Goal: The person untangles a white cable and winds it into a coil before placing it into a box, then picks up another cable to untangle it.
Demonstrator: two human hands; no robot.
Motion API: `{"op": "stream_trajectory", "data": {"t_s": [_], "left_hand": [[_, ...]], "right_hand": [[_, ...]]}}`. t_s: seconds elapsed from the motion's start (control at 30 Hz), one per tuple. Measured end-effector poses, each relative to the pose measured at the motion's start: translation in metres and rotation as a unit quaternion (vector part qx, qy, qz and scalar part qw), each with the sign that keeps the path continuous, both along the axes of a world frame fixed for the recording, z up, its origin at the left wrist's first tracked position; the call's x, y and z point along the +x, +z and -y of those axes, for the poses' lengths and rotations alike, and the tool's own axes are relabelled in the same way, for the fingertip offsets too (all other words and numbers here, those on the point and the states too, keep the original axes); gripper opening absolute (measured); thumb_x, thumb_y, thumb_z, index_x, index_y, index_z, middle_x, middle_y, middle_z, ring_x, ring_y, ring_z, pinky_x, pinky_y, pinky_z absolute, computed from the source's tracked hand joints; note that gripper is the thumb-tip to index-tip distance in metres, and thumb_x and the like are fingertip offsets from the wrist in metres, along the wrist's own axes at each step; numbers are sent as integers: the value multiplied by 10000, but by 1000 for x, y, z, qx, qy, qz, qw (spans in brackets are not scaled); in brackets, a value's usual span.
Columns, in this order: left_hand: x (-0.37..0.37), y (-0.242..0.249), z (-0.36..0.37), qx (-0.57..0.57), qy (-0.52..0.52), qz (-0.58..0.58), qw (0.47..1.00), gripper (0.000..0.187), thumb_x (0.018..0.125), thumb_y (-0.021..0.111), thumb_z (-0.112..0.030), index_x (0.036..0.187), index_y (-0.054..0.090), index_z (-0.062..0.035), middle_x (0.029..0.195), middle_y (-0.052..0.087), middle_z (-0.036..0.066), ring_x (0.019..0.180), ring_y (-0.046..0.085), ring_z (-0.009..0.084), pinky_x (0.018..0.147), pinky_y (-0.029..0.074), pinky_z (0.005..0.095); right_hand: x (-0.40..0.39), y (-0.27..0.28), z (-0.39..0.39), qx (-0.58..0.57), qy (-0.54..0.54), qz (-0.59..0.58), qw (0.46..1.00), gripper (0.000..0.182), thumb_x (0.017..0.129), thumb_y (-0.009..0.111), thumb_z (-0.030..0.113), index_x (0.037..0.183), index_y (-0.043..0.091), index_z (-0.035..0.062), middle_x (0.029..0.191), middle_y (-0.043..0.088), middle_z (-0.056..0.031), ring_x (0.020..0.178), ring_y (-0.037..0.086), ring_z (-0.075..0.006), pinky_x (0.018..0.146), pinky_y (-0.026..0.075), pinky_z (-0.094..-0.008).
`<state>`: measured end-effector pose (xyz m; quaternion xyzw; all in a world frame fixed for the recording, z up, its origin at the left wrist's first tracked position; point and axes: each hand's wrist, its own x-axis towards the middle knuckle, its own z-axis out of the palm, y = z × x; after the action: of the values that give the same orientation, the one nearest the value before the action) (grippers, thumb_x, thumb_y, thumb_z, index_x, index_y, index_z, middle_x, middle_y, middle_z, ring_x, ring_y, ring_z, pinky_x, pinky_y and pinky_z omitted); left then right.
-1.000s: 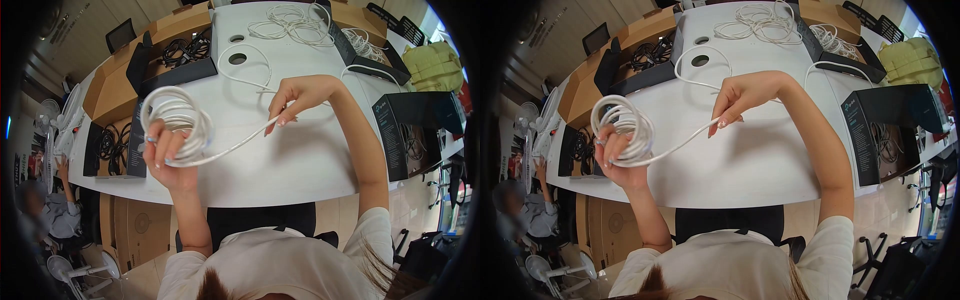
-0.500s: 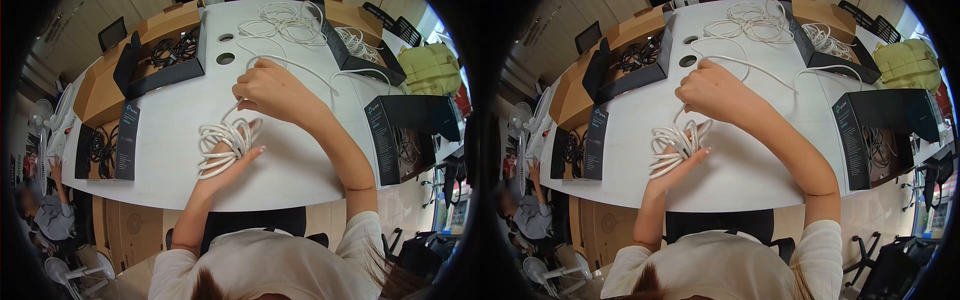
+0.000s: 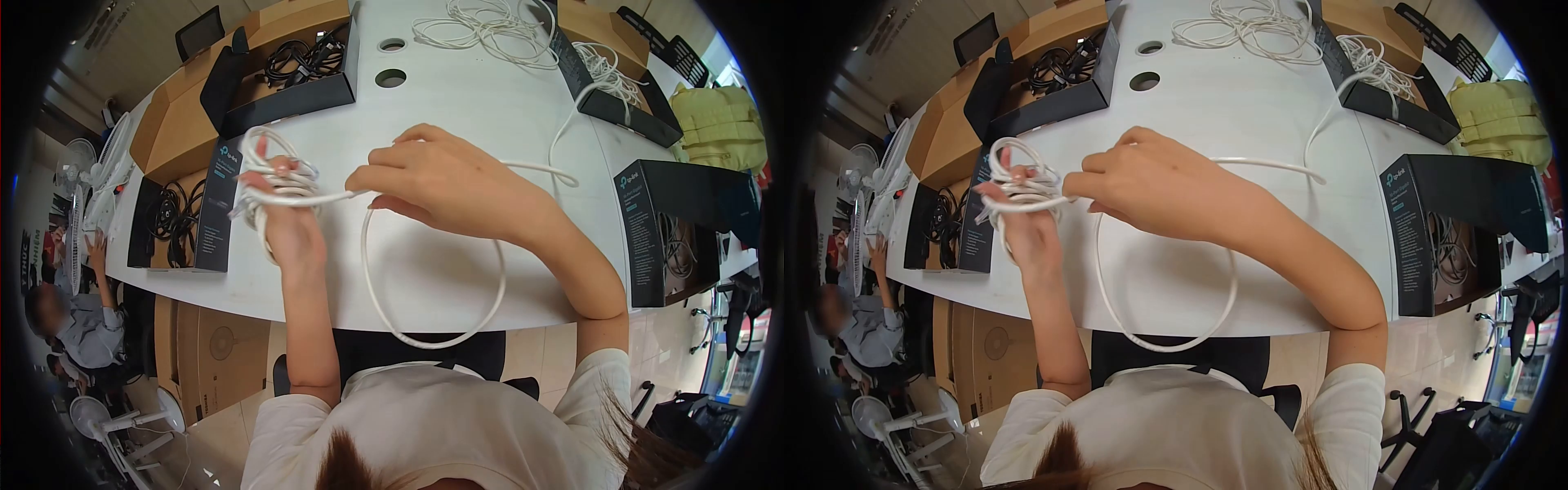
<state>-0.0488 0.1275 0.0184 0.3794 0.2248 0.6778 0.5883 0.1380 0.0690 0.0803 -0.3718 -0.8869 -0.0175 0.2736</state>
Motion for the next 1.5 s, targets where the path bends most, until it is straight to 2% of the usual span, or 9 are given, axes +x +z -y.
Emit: {"op": "stream_trajectory", "data": {"t_s": [0.3,0.5,0.73,0.87,1.17,1.27,1.37,1.47,1.5], "left_hand": [[-37,13,5,111,-90,38,989,625,786,559,-48,1336,264,-29,1032,433,23,1069,399,171,967,290,312],[-37,19,10,75,-179,167,967,681,766,525,-12,1362,195,-4,997,436,-1,1065,400,175,1041,258,332],[-48,31,5,99,-81,161,979,513,863,406,-142,1320,255,34,743,427,-38,877,487,100,1069,289,403],[-62,51,14,99,34,132,986,482,861,400,-138,1310,289,-1,751,412,-40,819,473,105,1045,318,404],[-158,51,36,164,-296,280,899,341,851,462,-143,1164,404,-21,466,461,-89,479,493,26,1041,228,386],[-179,40,43,238,-383,302,840,204,832,519,-118,986,530,15,583,584,53,410,548,100,579,540,362],[-198,42,18,306,-610,177,710,214,834,556,-172,923,592,20,679,614,148,474,594,188,558,544,355],[-184,33,72,200,-402,96,888,269,819,559,-267,868,638,-14,641,608,117,510,604,201,559,541,334],[-175,21,67,195,-455,125,860,307,794,560,-279,946,596,-14,599,584,82,501,583,185,536,517,313]], "right_hand": [[2,-19,-21,-133,-17,-74,988,148,836,551,162,977,581,129,691,623,-93,640,597,-269,541,444,-381],[1,-22,-20,-172,1,-74,982,267,800,591,110,1064,605,150,761,638,-73,715,588,-255,655,457,-362],[2,-47,-28,11,6,-39,999,256,799,604,205,1045,616,134,835,619,-69,764,591,-235,695,473,-360],[31,-41,-35,-215,-63,-16,975,195,814,594,195,969,644,87,792,629,-86,727,595,-242,679,472,-344],[136,-50,-81,-128,-299,6,946,134,815,553,110,838,657,27,661,608,-105,572,551,-217,565,433,-329],[202,-41,-101,-174,-400,14,900,152,813,561,188,851,673,93,812,649,-103,763,615,-258,673,469,-380],[274,-52,-114,-144,-519,32,842,186,823,542,243,845,672,112,863,647,-109,810,617,-285,688,467,-395],[311,-57,-112,-62,-547,41,834,197,827,530,271,856,669,134,893,643,-112,844,611,-299,696,469,-399],[304,-58,-111,-44,-552,38,832,202,835,525,263,861,658,113,871,640,-112,840,604,-296,717,458,-402]]}}
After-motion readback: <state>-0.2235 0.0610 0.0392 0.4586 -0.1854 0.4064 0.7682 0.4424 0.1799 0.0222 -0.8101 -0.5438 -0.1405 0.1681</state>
